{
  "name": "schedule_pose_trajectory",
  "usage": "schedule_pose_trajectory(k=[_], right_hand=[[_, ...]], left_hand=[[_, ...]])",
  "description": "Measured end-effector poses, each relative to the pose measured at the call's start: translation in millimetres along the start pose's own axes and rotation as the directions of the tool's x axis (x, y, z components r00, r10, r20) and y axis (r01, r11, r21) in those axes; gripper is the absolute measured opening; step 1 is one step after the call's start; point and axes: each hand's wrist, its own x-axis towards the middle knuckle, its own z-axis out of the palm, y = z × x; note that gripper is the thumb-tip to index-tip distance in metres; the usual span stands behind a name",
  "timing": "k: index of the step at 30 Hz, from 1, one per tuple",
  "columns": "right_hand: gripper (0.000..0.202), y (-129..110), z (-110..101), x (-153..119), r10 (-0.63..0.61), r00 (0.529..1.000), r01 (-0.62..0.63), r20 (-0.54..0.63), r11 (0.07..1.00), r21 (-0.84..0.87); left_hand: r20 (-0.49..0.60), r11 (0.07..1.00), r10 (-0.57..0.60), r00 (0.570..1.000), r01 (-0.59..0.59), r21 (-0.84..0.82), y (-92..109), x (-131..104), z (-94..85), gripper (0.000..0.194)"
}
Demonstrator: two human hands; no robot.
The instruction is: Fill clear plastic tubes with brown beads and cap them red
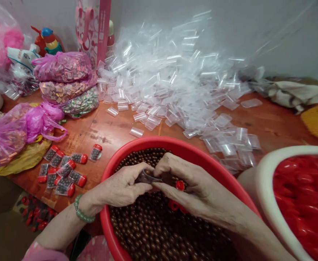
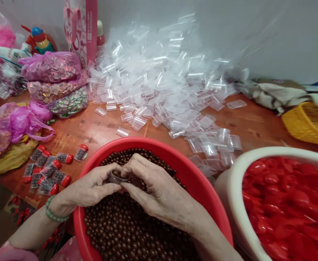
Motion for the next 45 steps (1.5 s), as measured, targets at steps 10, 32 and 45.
schedule_pose_trajectory(k=[10, 32, 45], right_hand=[[0.030, -1, 0, -9, 0.199, 0.975, -0.203, 0.098, 0.979, 0.028], [0.031, -1, 1, -2, 0.184, 0.979, -0.196, 0.085, 0.968, 0.159], [0.028, 37, 0, -76, 0.302, 0.946, -0.250, 0.121, 0.912, -0.324]], left_hand=[[0.085, 0.983, -0.037, 0.996, 0.052, -0.174, 0, 3, -0.3, 0.008], [0.250, 0.808, 0.006, 0.968, 0.142, -0.572, -16, 10, -5.3, 0.034], [0.118, 0.621, -0.089, 0.989, 0.148, -0.770, -10, 15, -17.1, 0.045]])
